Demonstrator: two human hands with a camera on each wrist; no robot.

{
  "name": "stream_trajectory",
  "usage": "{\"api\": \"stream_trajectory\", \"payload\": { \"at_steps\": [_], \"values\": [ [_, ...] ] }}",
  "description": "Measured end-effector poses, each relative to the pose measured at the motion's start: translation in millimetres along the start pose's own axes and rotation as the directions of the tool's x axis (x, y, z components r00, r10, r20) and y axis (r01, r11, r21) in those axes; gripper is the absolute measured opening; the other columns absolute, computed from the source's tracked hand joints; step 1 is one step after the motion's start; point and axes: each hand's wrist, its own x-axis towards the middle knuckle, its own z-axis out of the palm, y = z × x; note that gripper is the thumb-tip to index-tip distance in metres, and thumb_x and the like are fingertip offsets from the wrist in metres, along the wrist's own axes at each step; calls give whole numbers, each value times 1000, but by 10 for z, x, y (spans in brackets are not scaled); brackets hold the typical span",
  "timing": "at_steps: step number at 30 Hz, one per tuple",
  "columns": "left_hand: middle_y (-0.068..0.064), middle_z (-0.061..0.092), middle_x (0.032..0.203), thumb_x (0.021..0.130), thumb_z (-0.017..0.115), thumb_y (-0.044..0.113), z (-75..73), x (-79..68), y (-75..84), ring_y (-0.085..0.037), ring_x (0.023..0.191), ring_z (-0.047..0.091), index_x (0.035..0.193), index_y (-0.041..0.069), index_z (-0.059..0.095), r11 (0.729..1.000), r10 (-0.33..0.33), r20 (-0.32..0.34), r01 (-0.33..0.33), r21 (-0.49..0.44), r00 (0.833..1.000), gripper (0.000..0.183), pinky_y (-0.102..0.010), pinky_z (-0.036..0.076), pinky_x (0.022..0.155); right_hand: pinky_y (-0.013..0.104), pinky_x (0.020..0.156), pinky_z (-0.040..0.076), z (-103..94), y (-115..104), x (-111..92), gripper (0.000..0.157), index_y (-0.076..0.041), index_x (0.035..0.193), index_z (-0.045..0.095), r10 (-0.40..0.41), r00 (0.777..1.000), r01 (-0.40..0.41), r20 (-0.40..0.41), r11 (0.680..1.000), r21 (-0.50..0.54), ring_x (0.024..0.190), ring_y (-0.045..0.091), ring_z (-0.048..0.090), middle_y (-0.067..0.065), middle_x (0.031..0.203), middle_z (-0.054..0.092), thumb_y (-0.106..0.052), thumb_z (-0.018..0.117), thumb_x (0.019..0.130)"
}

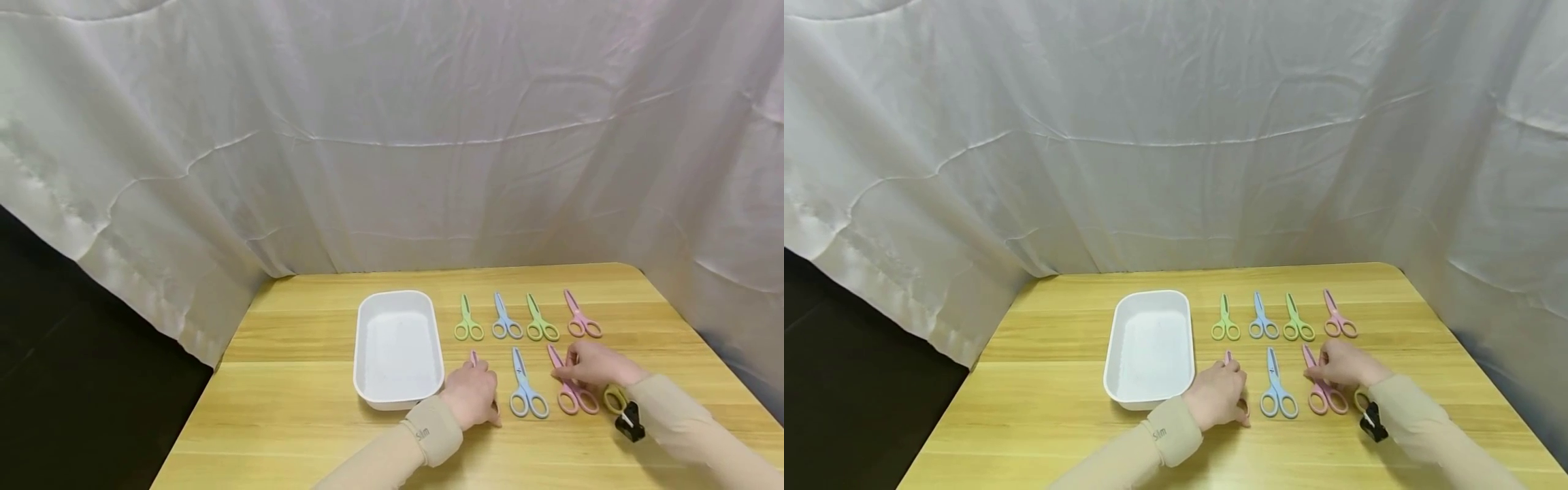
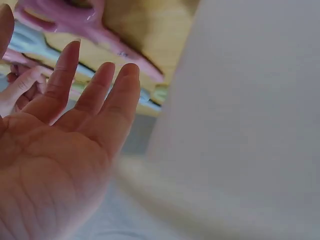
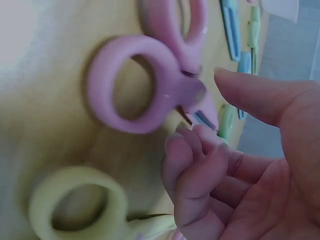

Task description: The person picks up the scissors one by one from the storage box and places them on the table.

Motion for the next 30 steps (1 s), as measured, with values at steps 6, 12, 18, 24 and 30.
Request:
{"api": "stream_trajectory", "payload": {
  "at_steps": [6,12,18,24,30],
  "values": [
    [11,65,126,79,77,60,-157,-10,45,-14,123,61,118,28,69,999,20,-23,-19,38,1000,51,-27,58,90,21,50,37,-91,-39,45,30,-8,76,57,-78,990,63,-118,991,-118,58,9,45,5,71,55,-29,76,87],
    [10,64,129,86,69,60,-432,6,-27,-10,113,62,129,28,64,998,57,-66,-56,20,996,54,-25,56,92,22,47,38,-236,-126,79,25,-8,78,57,-143,970,118,-197,984,-136,54,6,43,23,91,66,-23,72,91],
    [3,53,151,93,62,56,-781,65,-371,-18,137,53,145,23,51,990,64,-138,-80,-117,988,63,-34,46,114,22,49,40,-442,-215,124,20,-4,91,59,-194,936,147,-293,974,-175,53,5,45,-2,64,56,-22,64,98],
    [-5,45,158,101,50,51,-1015,123,-930,-25,147,42,151,16,44,968,-1,-288,-72,-240,958,61,-42,34,124,52,74,56,-631,-212,142,38,8,119,56,-239,879,144,-412,958,-248,87,40,66,29,104,66,-27,57,102],
    [-8,42,159,103,46,51,-1030,119,-1497,-30,148,39,153,15,41,901,-139,-405,-54,-430,904,62,-49,31,124,72,94,42,-714,-83,149,51,11,135,47,-295,802,125,-518,933,-337,116,59,49,40,130,50,-23,59,100]
  ]
}}
